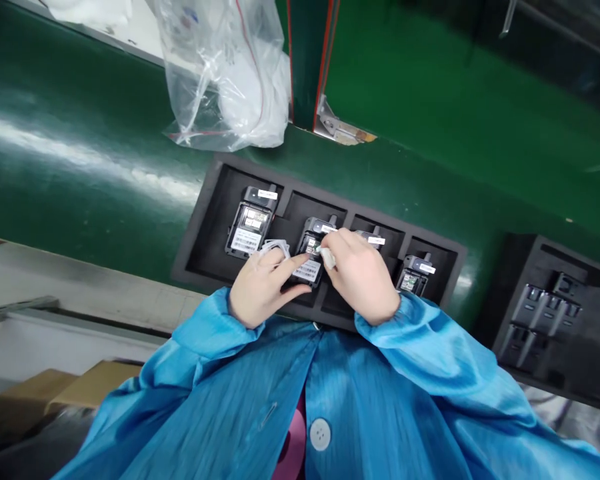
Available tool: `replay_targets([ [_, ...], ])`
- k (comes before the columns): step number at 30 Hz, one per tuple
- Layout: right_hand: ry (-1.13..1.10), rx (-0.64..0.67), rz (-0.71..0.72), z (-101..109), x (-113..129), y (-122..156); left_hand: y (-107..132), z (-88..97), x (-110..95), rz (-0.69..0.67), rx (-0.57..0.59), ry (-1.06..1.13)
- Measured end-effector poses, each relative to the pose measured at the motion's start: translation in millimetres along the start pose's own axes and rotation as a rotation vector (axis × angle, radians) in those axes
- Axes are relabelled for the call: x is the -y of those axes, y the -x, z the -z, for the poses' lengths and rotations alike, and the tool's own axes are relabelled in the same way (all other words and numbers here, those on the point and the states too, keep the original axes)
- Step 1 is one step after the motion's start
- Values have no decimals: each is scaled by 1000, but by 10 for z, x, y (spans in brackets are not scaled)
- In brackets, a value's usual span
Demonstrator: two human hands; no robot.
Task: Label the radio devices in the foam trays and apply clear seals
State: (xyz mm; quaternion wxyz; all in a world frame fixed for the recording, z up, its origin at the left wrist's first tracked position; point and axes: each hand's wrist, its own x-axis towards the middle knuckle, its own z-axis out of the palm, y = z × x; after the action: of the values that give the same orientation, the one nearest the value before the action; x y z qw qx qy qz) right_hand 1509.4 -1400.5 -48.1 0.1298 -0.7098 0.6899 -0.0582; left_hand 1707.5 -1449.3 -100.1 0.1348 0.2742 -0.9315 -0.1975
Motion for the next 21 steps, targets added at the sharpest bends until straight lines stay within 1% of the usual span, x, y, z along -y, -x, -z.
replay_targets([
  [3, 146, 60, 36, -63, 83, -99, -47, -8, -49, -46, 63, -3],
  [6, 271, 112, 65, -79, 139, -148, -51, -44, -58, -88, 92, -15],
  [10, 404, 179, 99, -41, 253, -181, -31, -101, -54, -123, 90, -12],
  [14, 476, 241, 155, 50, 341, -221, -21, -117, -72, -135, 80, -11],
  [17, 502, 271, 157, 145, 299, -264, -14, -118, -91, -138, 74, -13],
  [21, 489, 222, 110, 218, 170, -304, 0, -121, -100, -152, 86, -8],
])
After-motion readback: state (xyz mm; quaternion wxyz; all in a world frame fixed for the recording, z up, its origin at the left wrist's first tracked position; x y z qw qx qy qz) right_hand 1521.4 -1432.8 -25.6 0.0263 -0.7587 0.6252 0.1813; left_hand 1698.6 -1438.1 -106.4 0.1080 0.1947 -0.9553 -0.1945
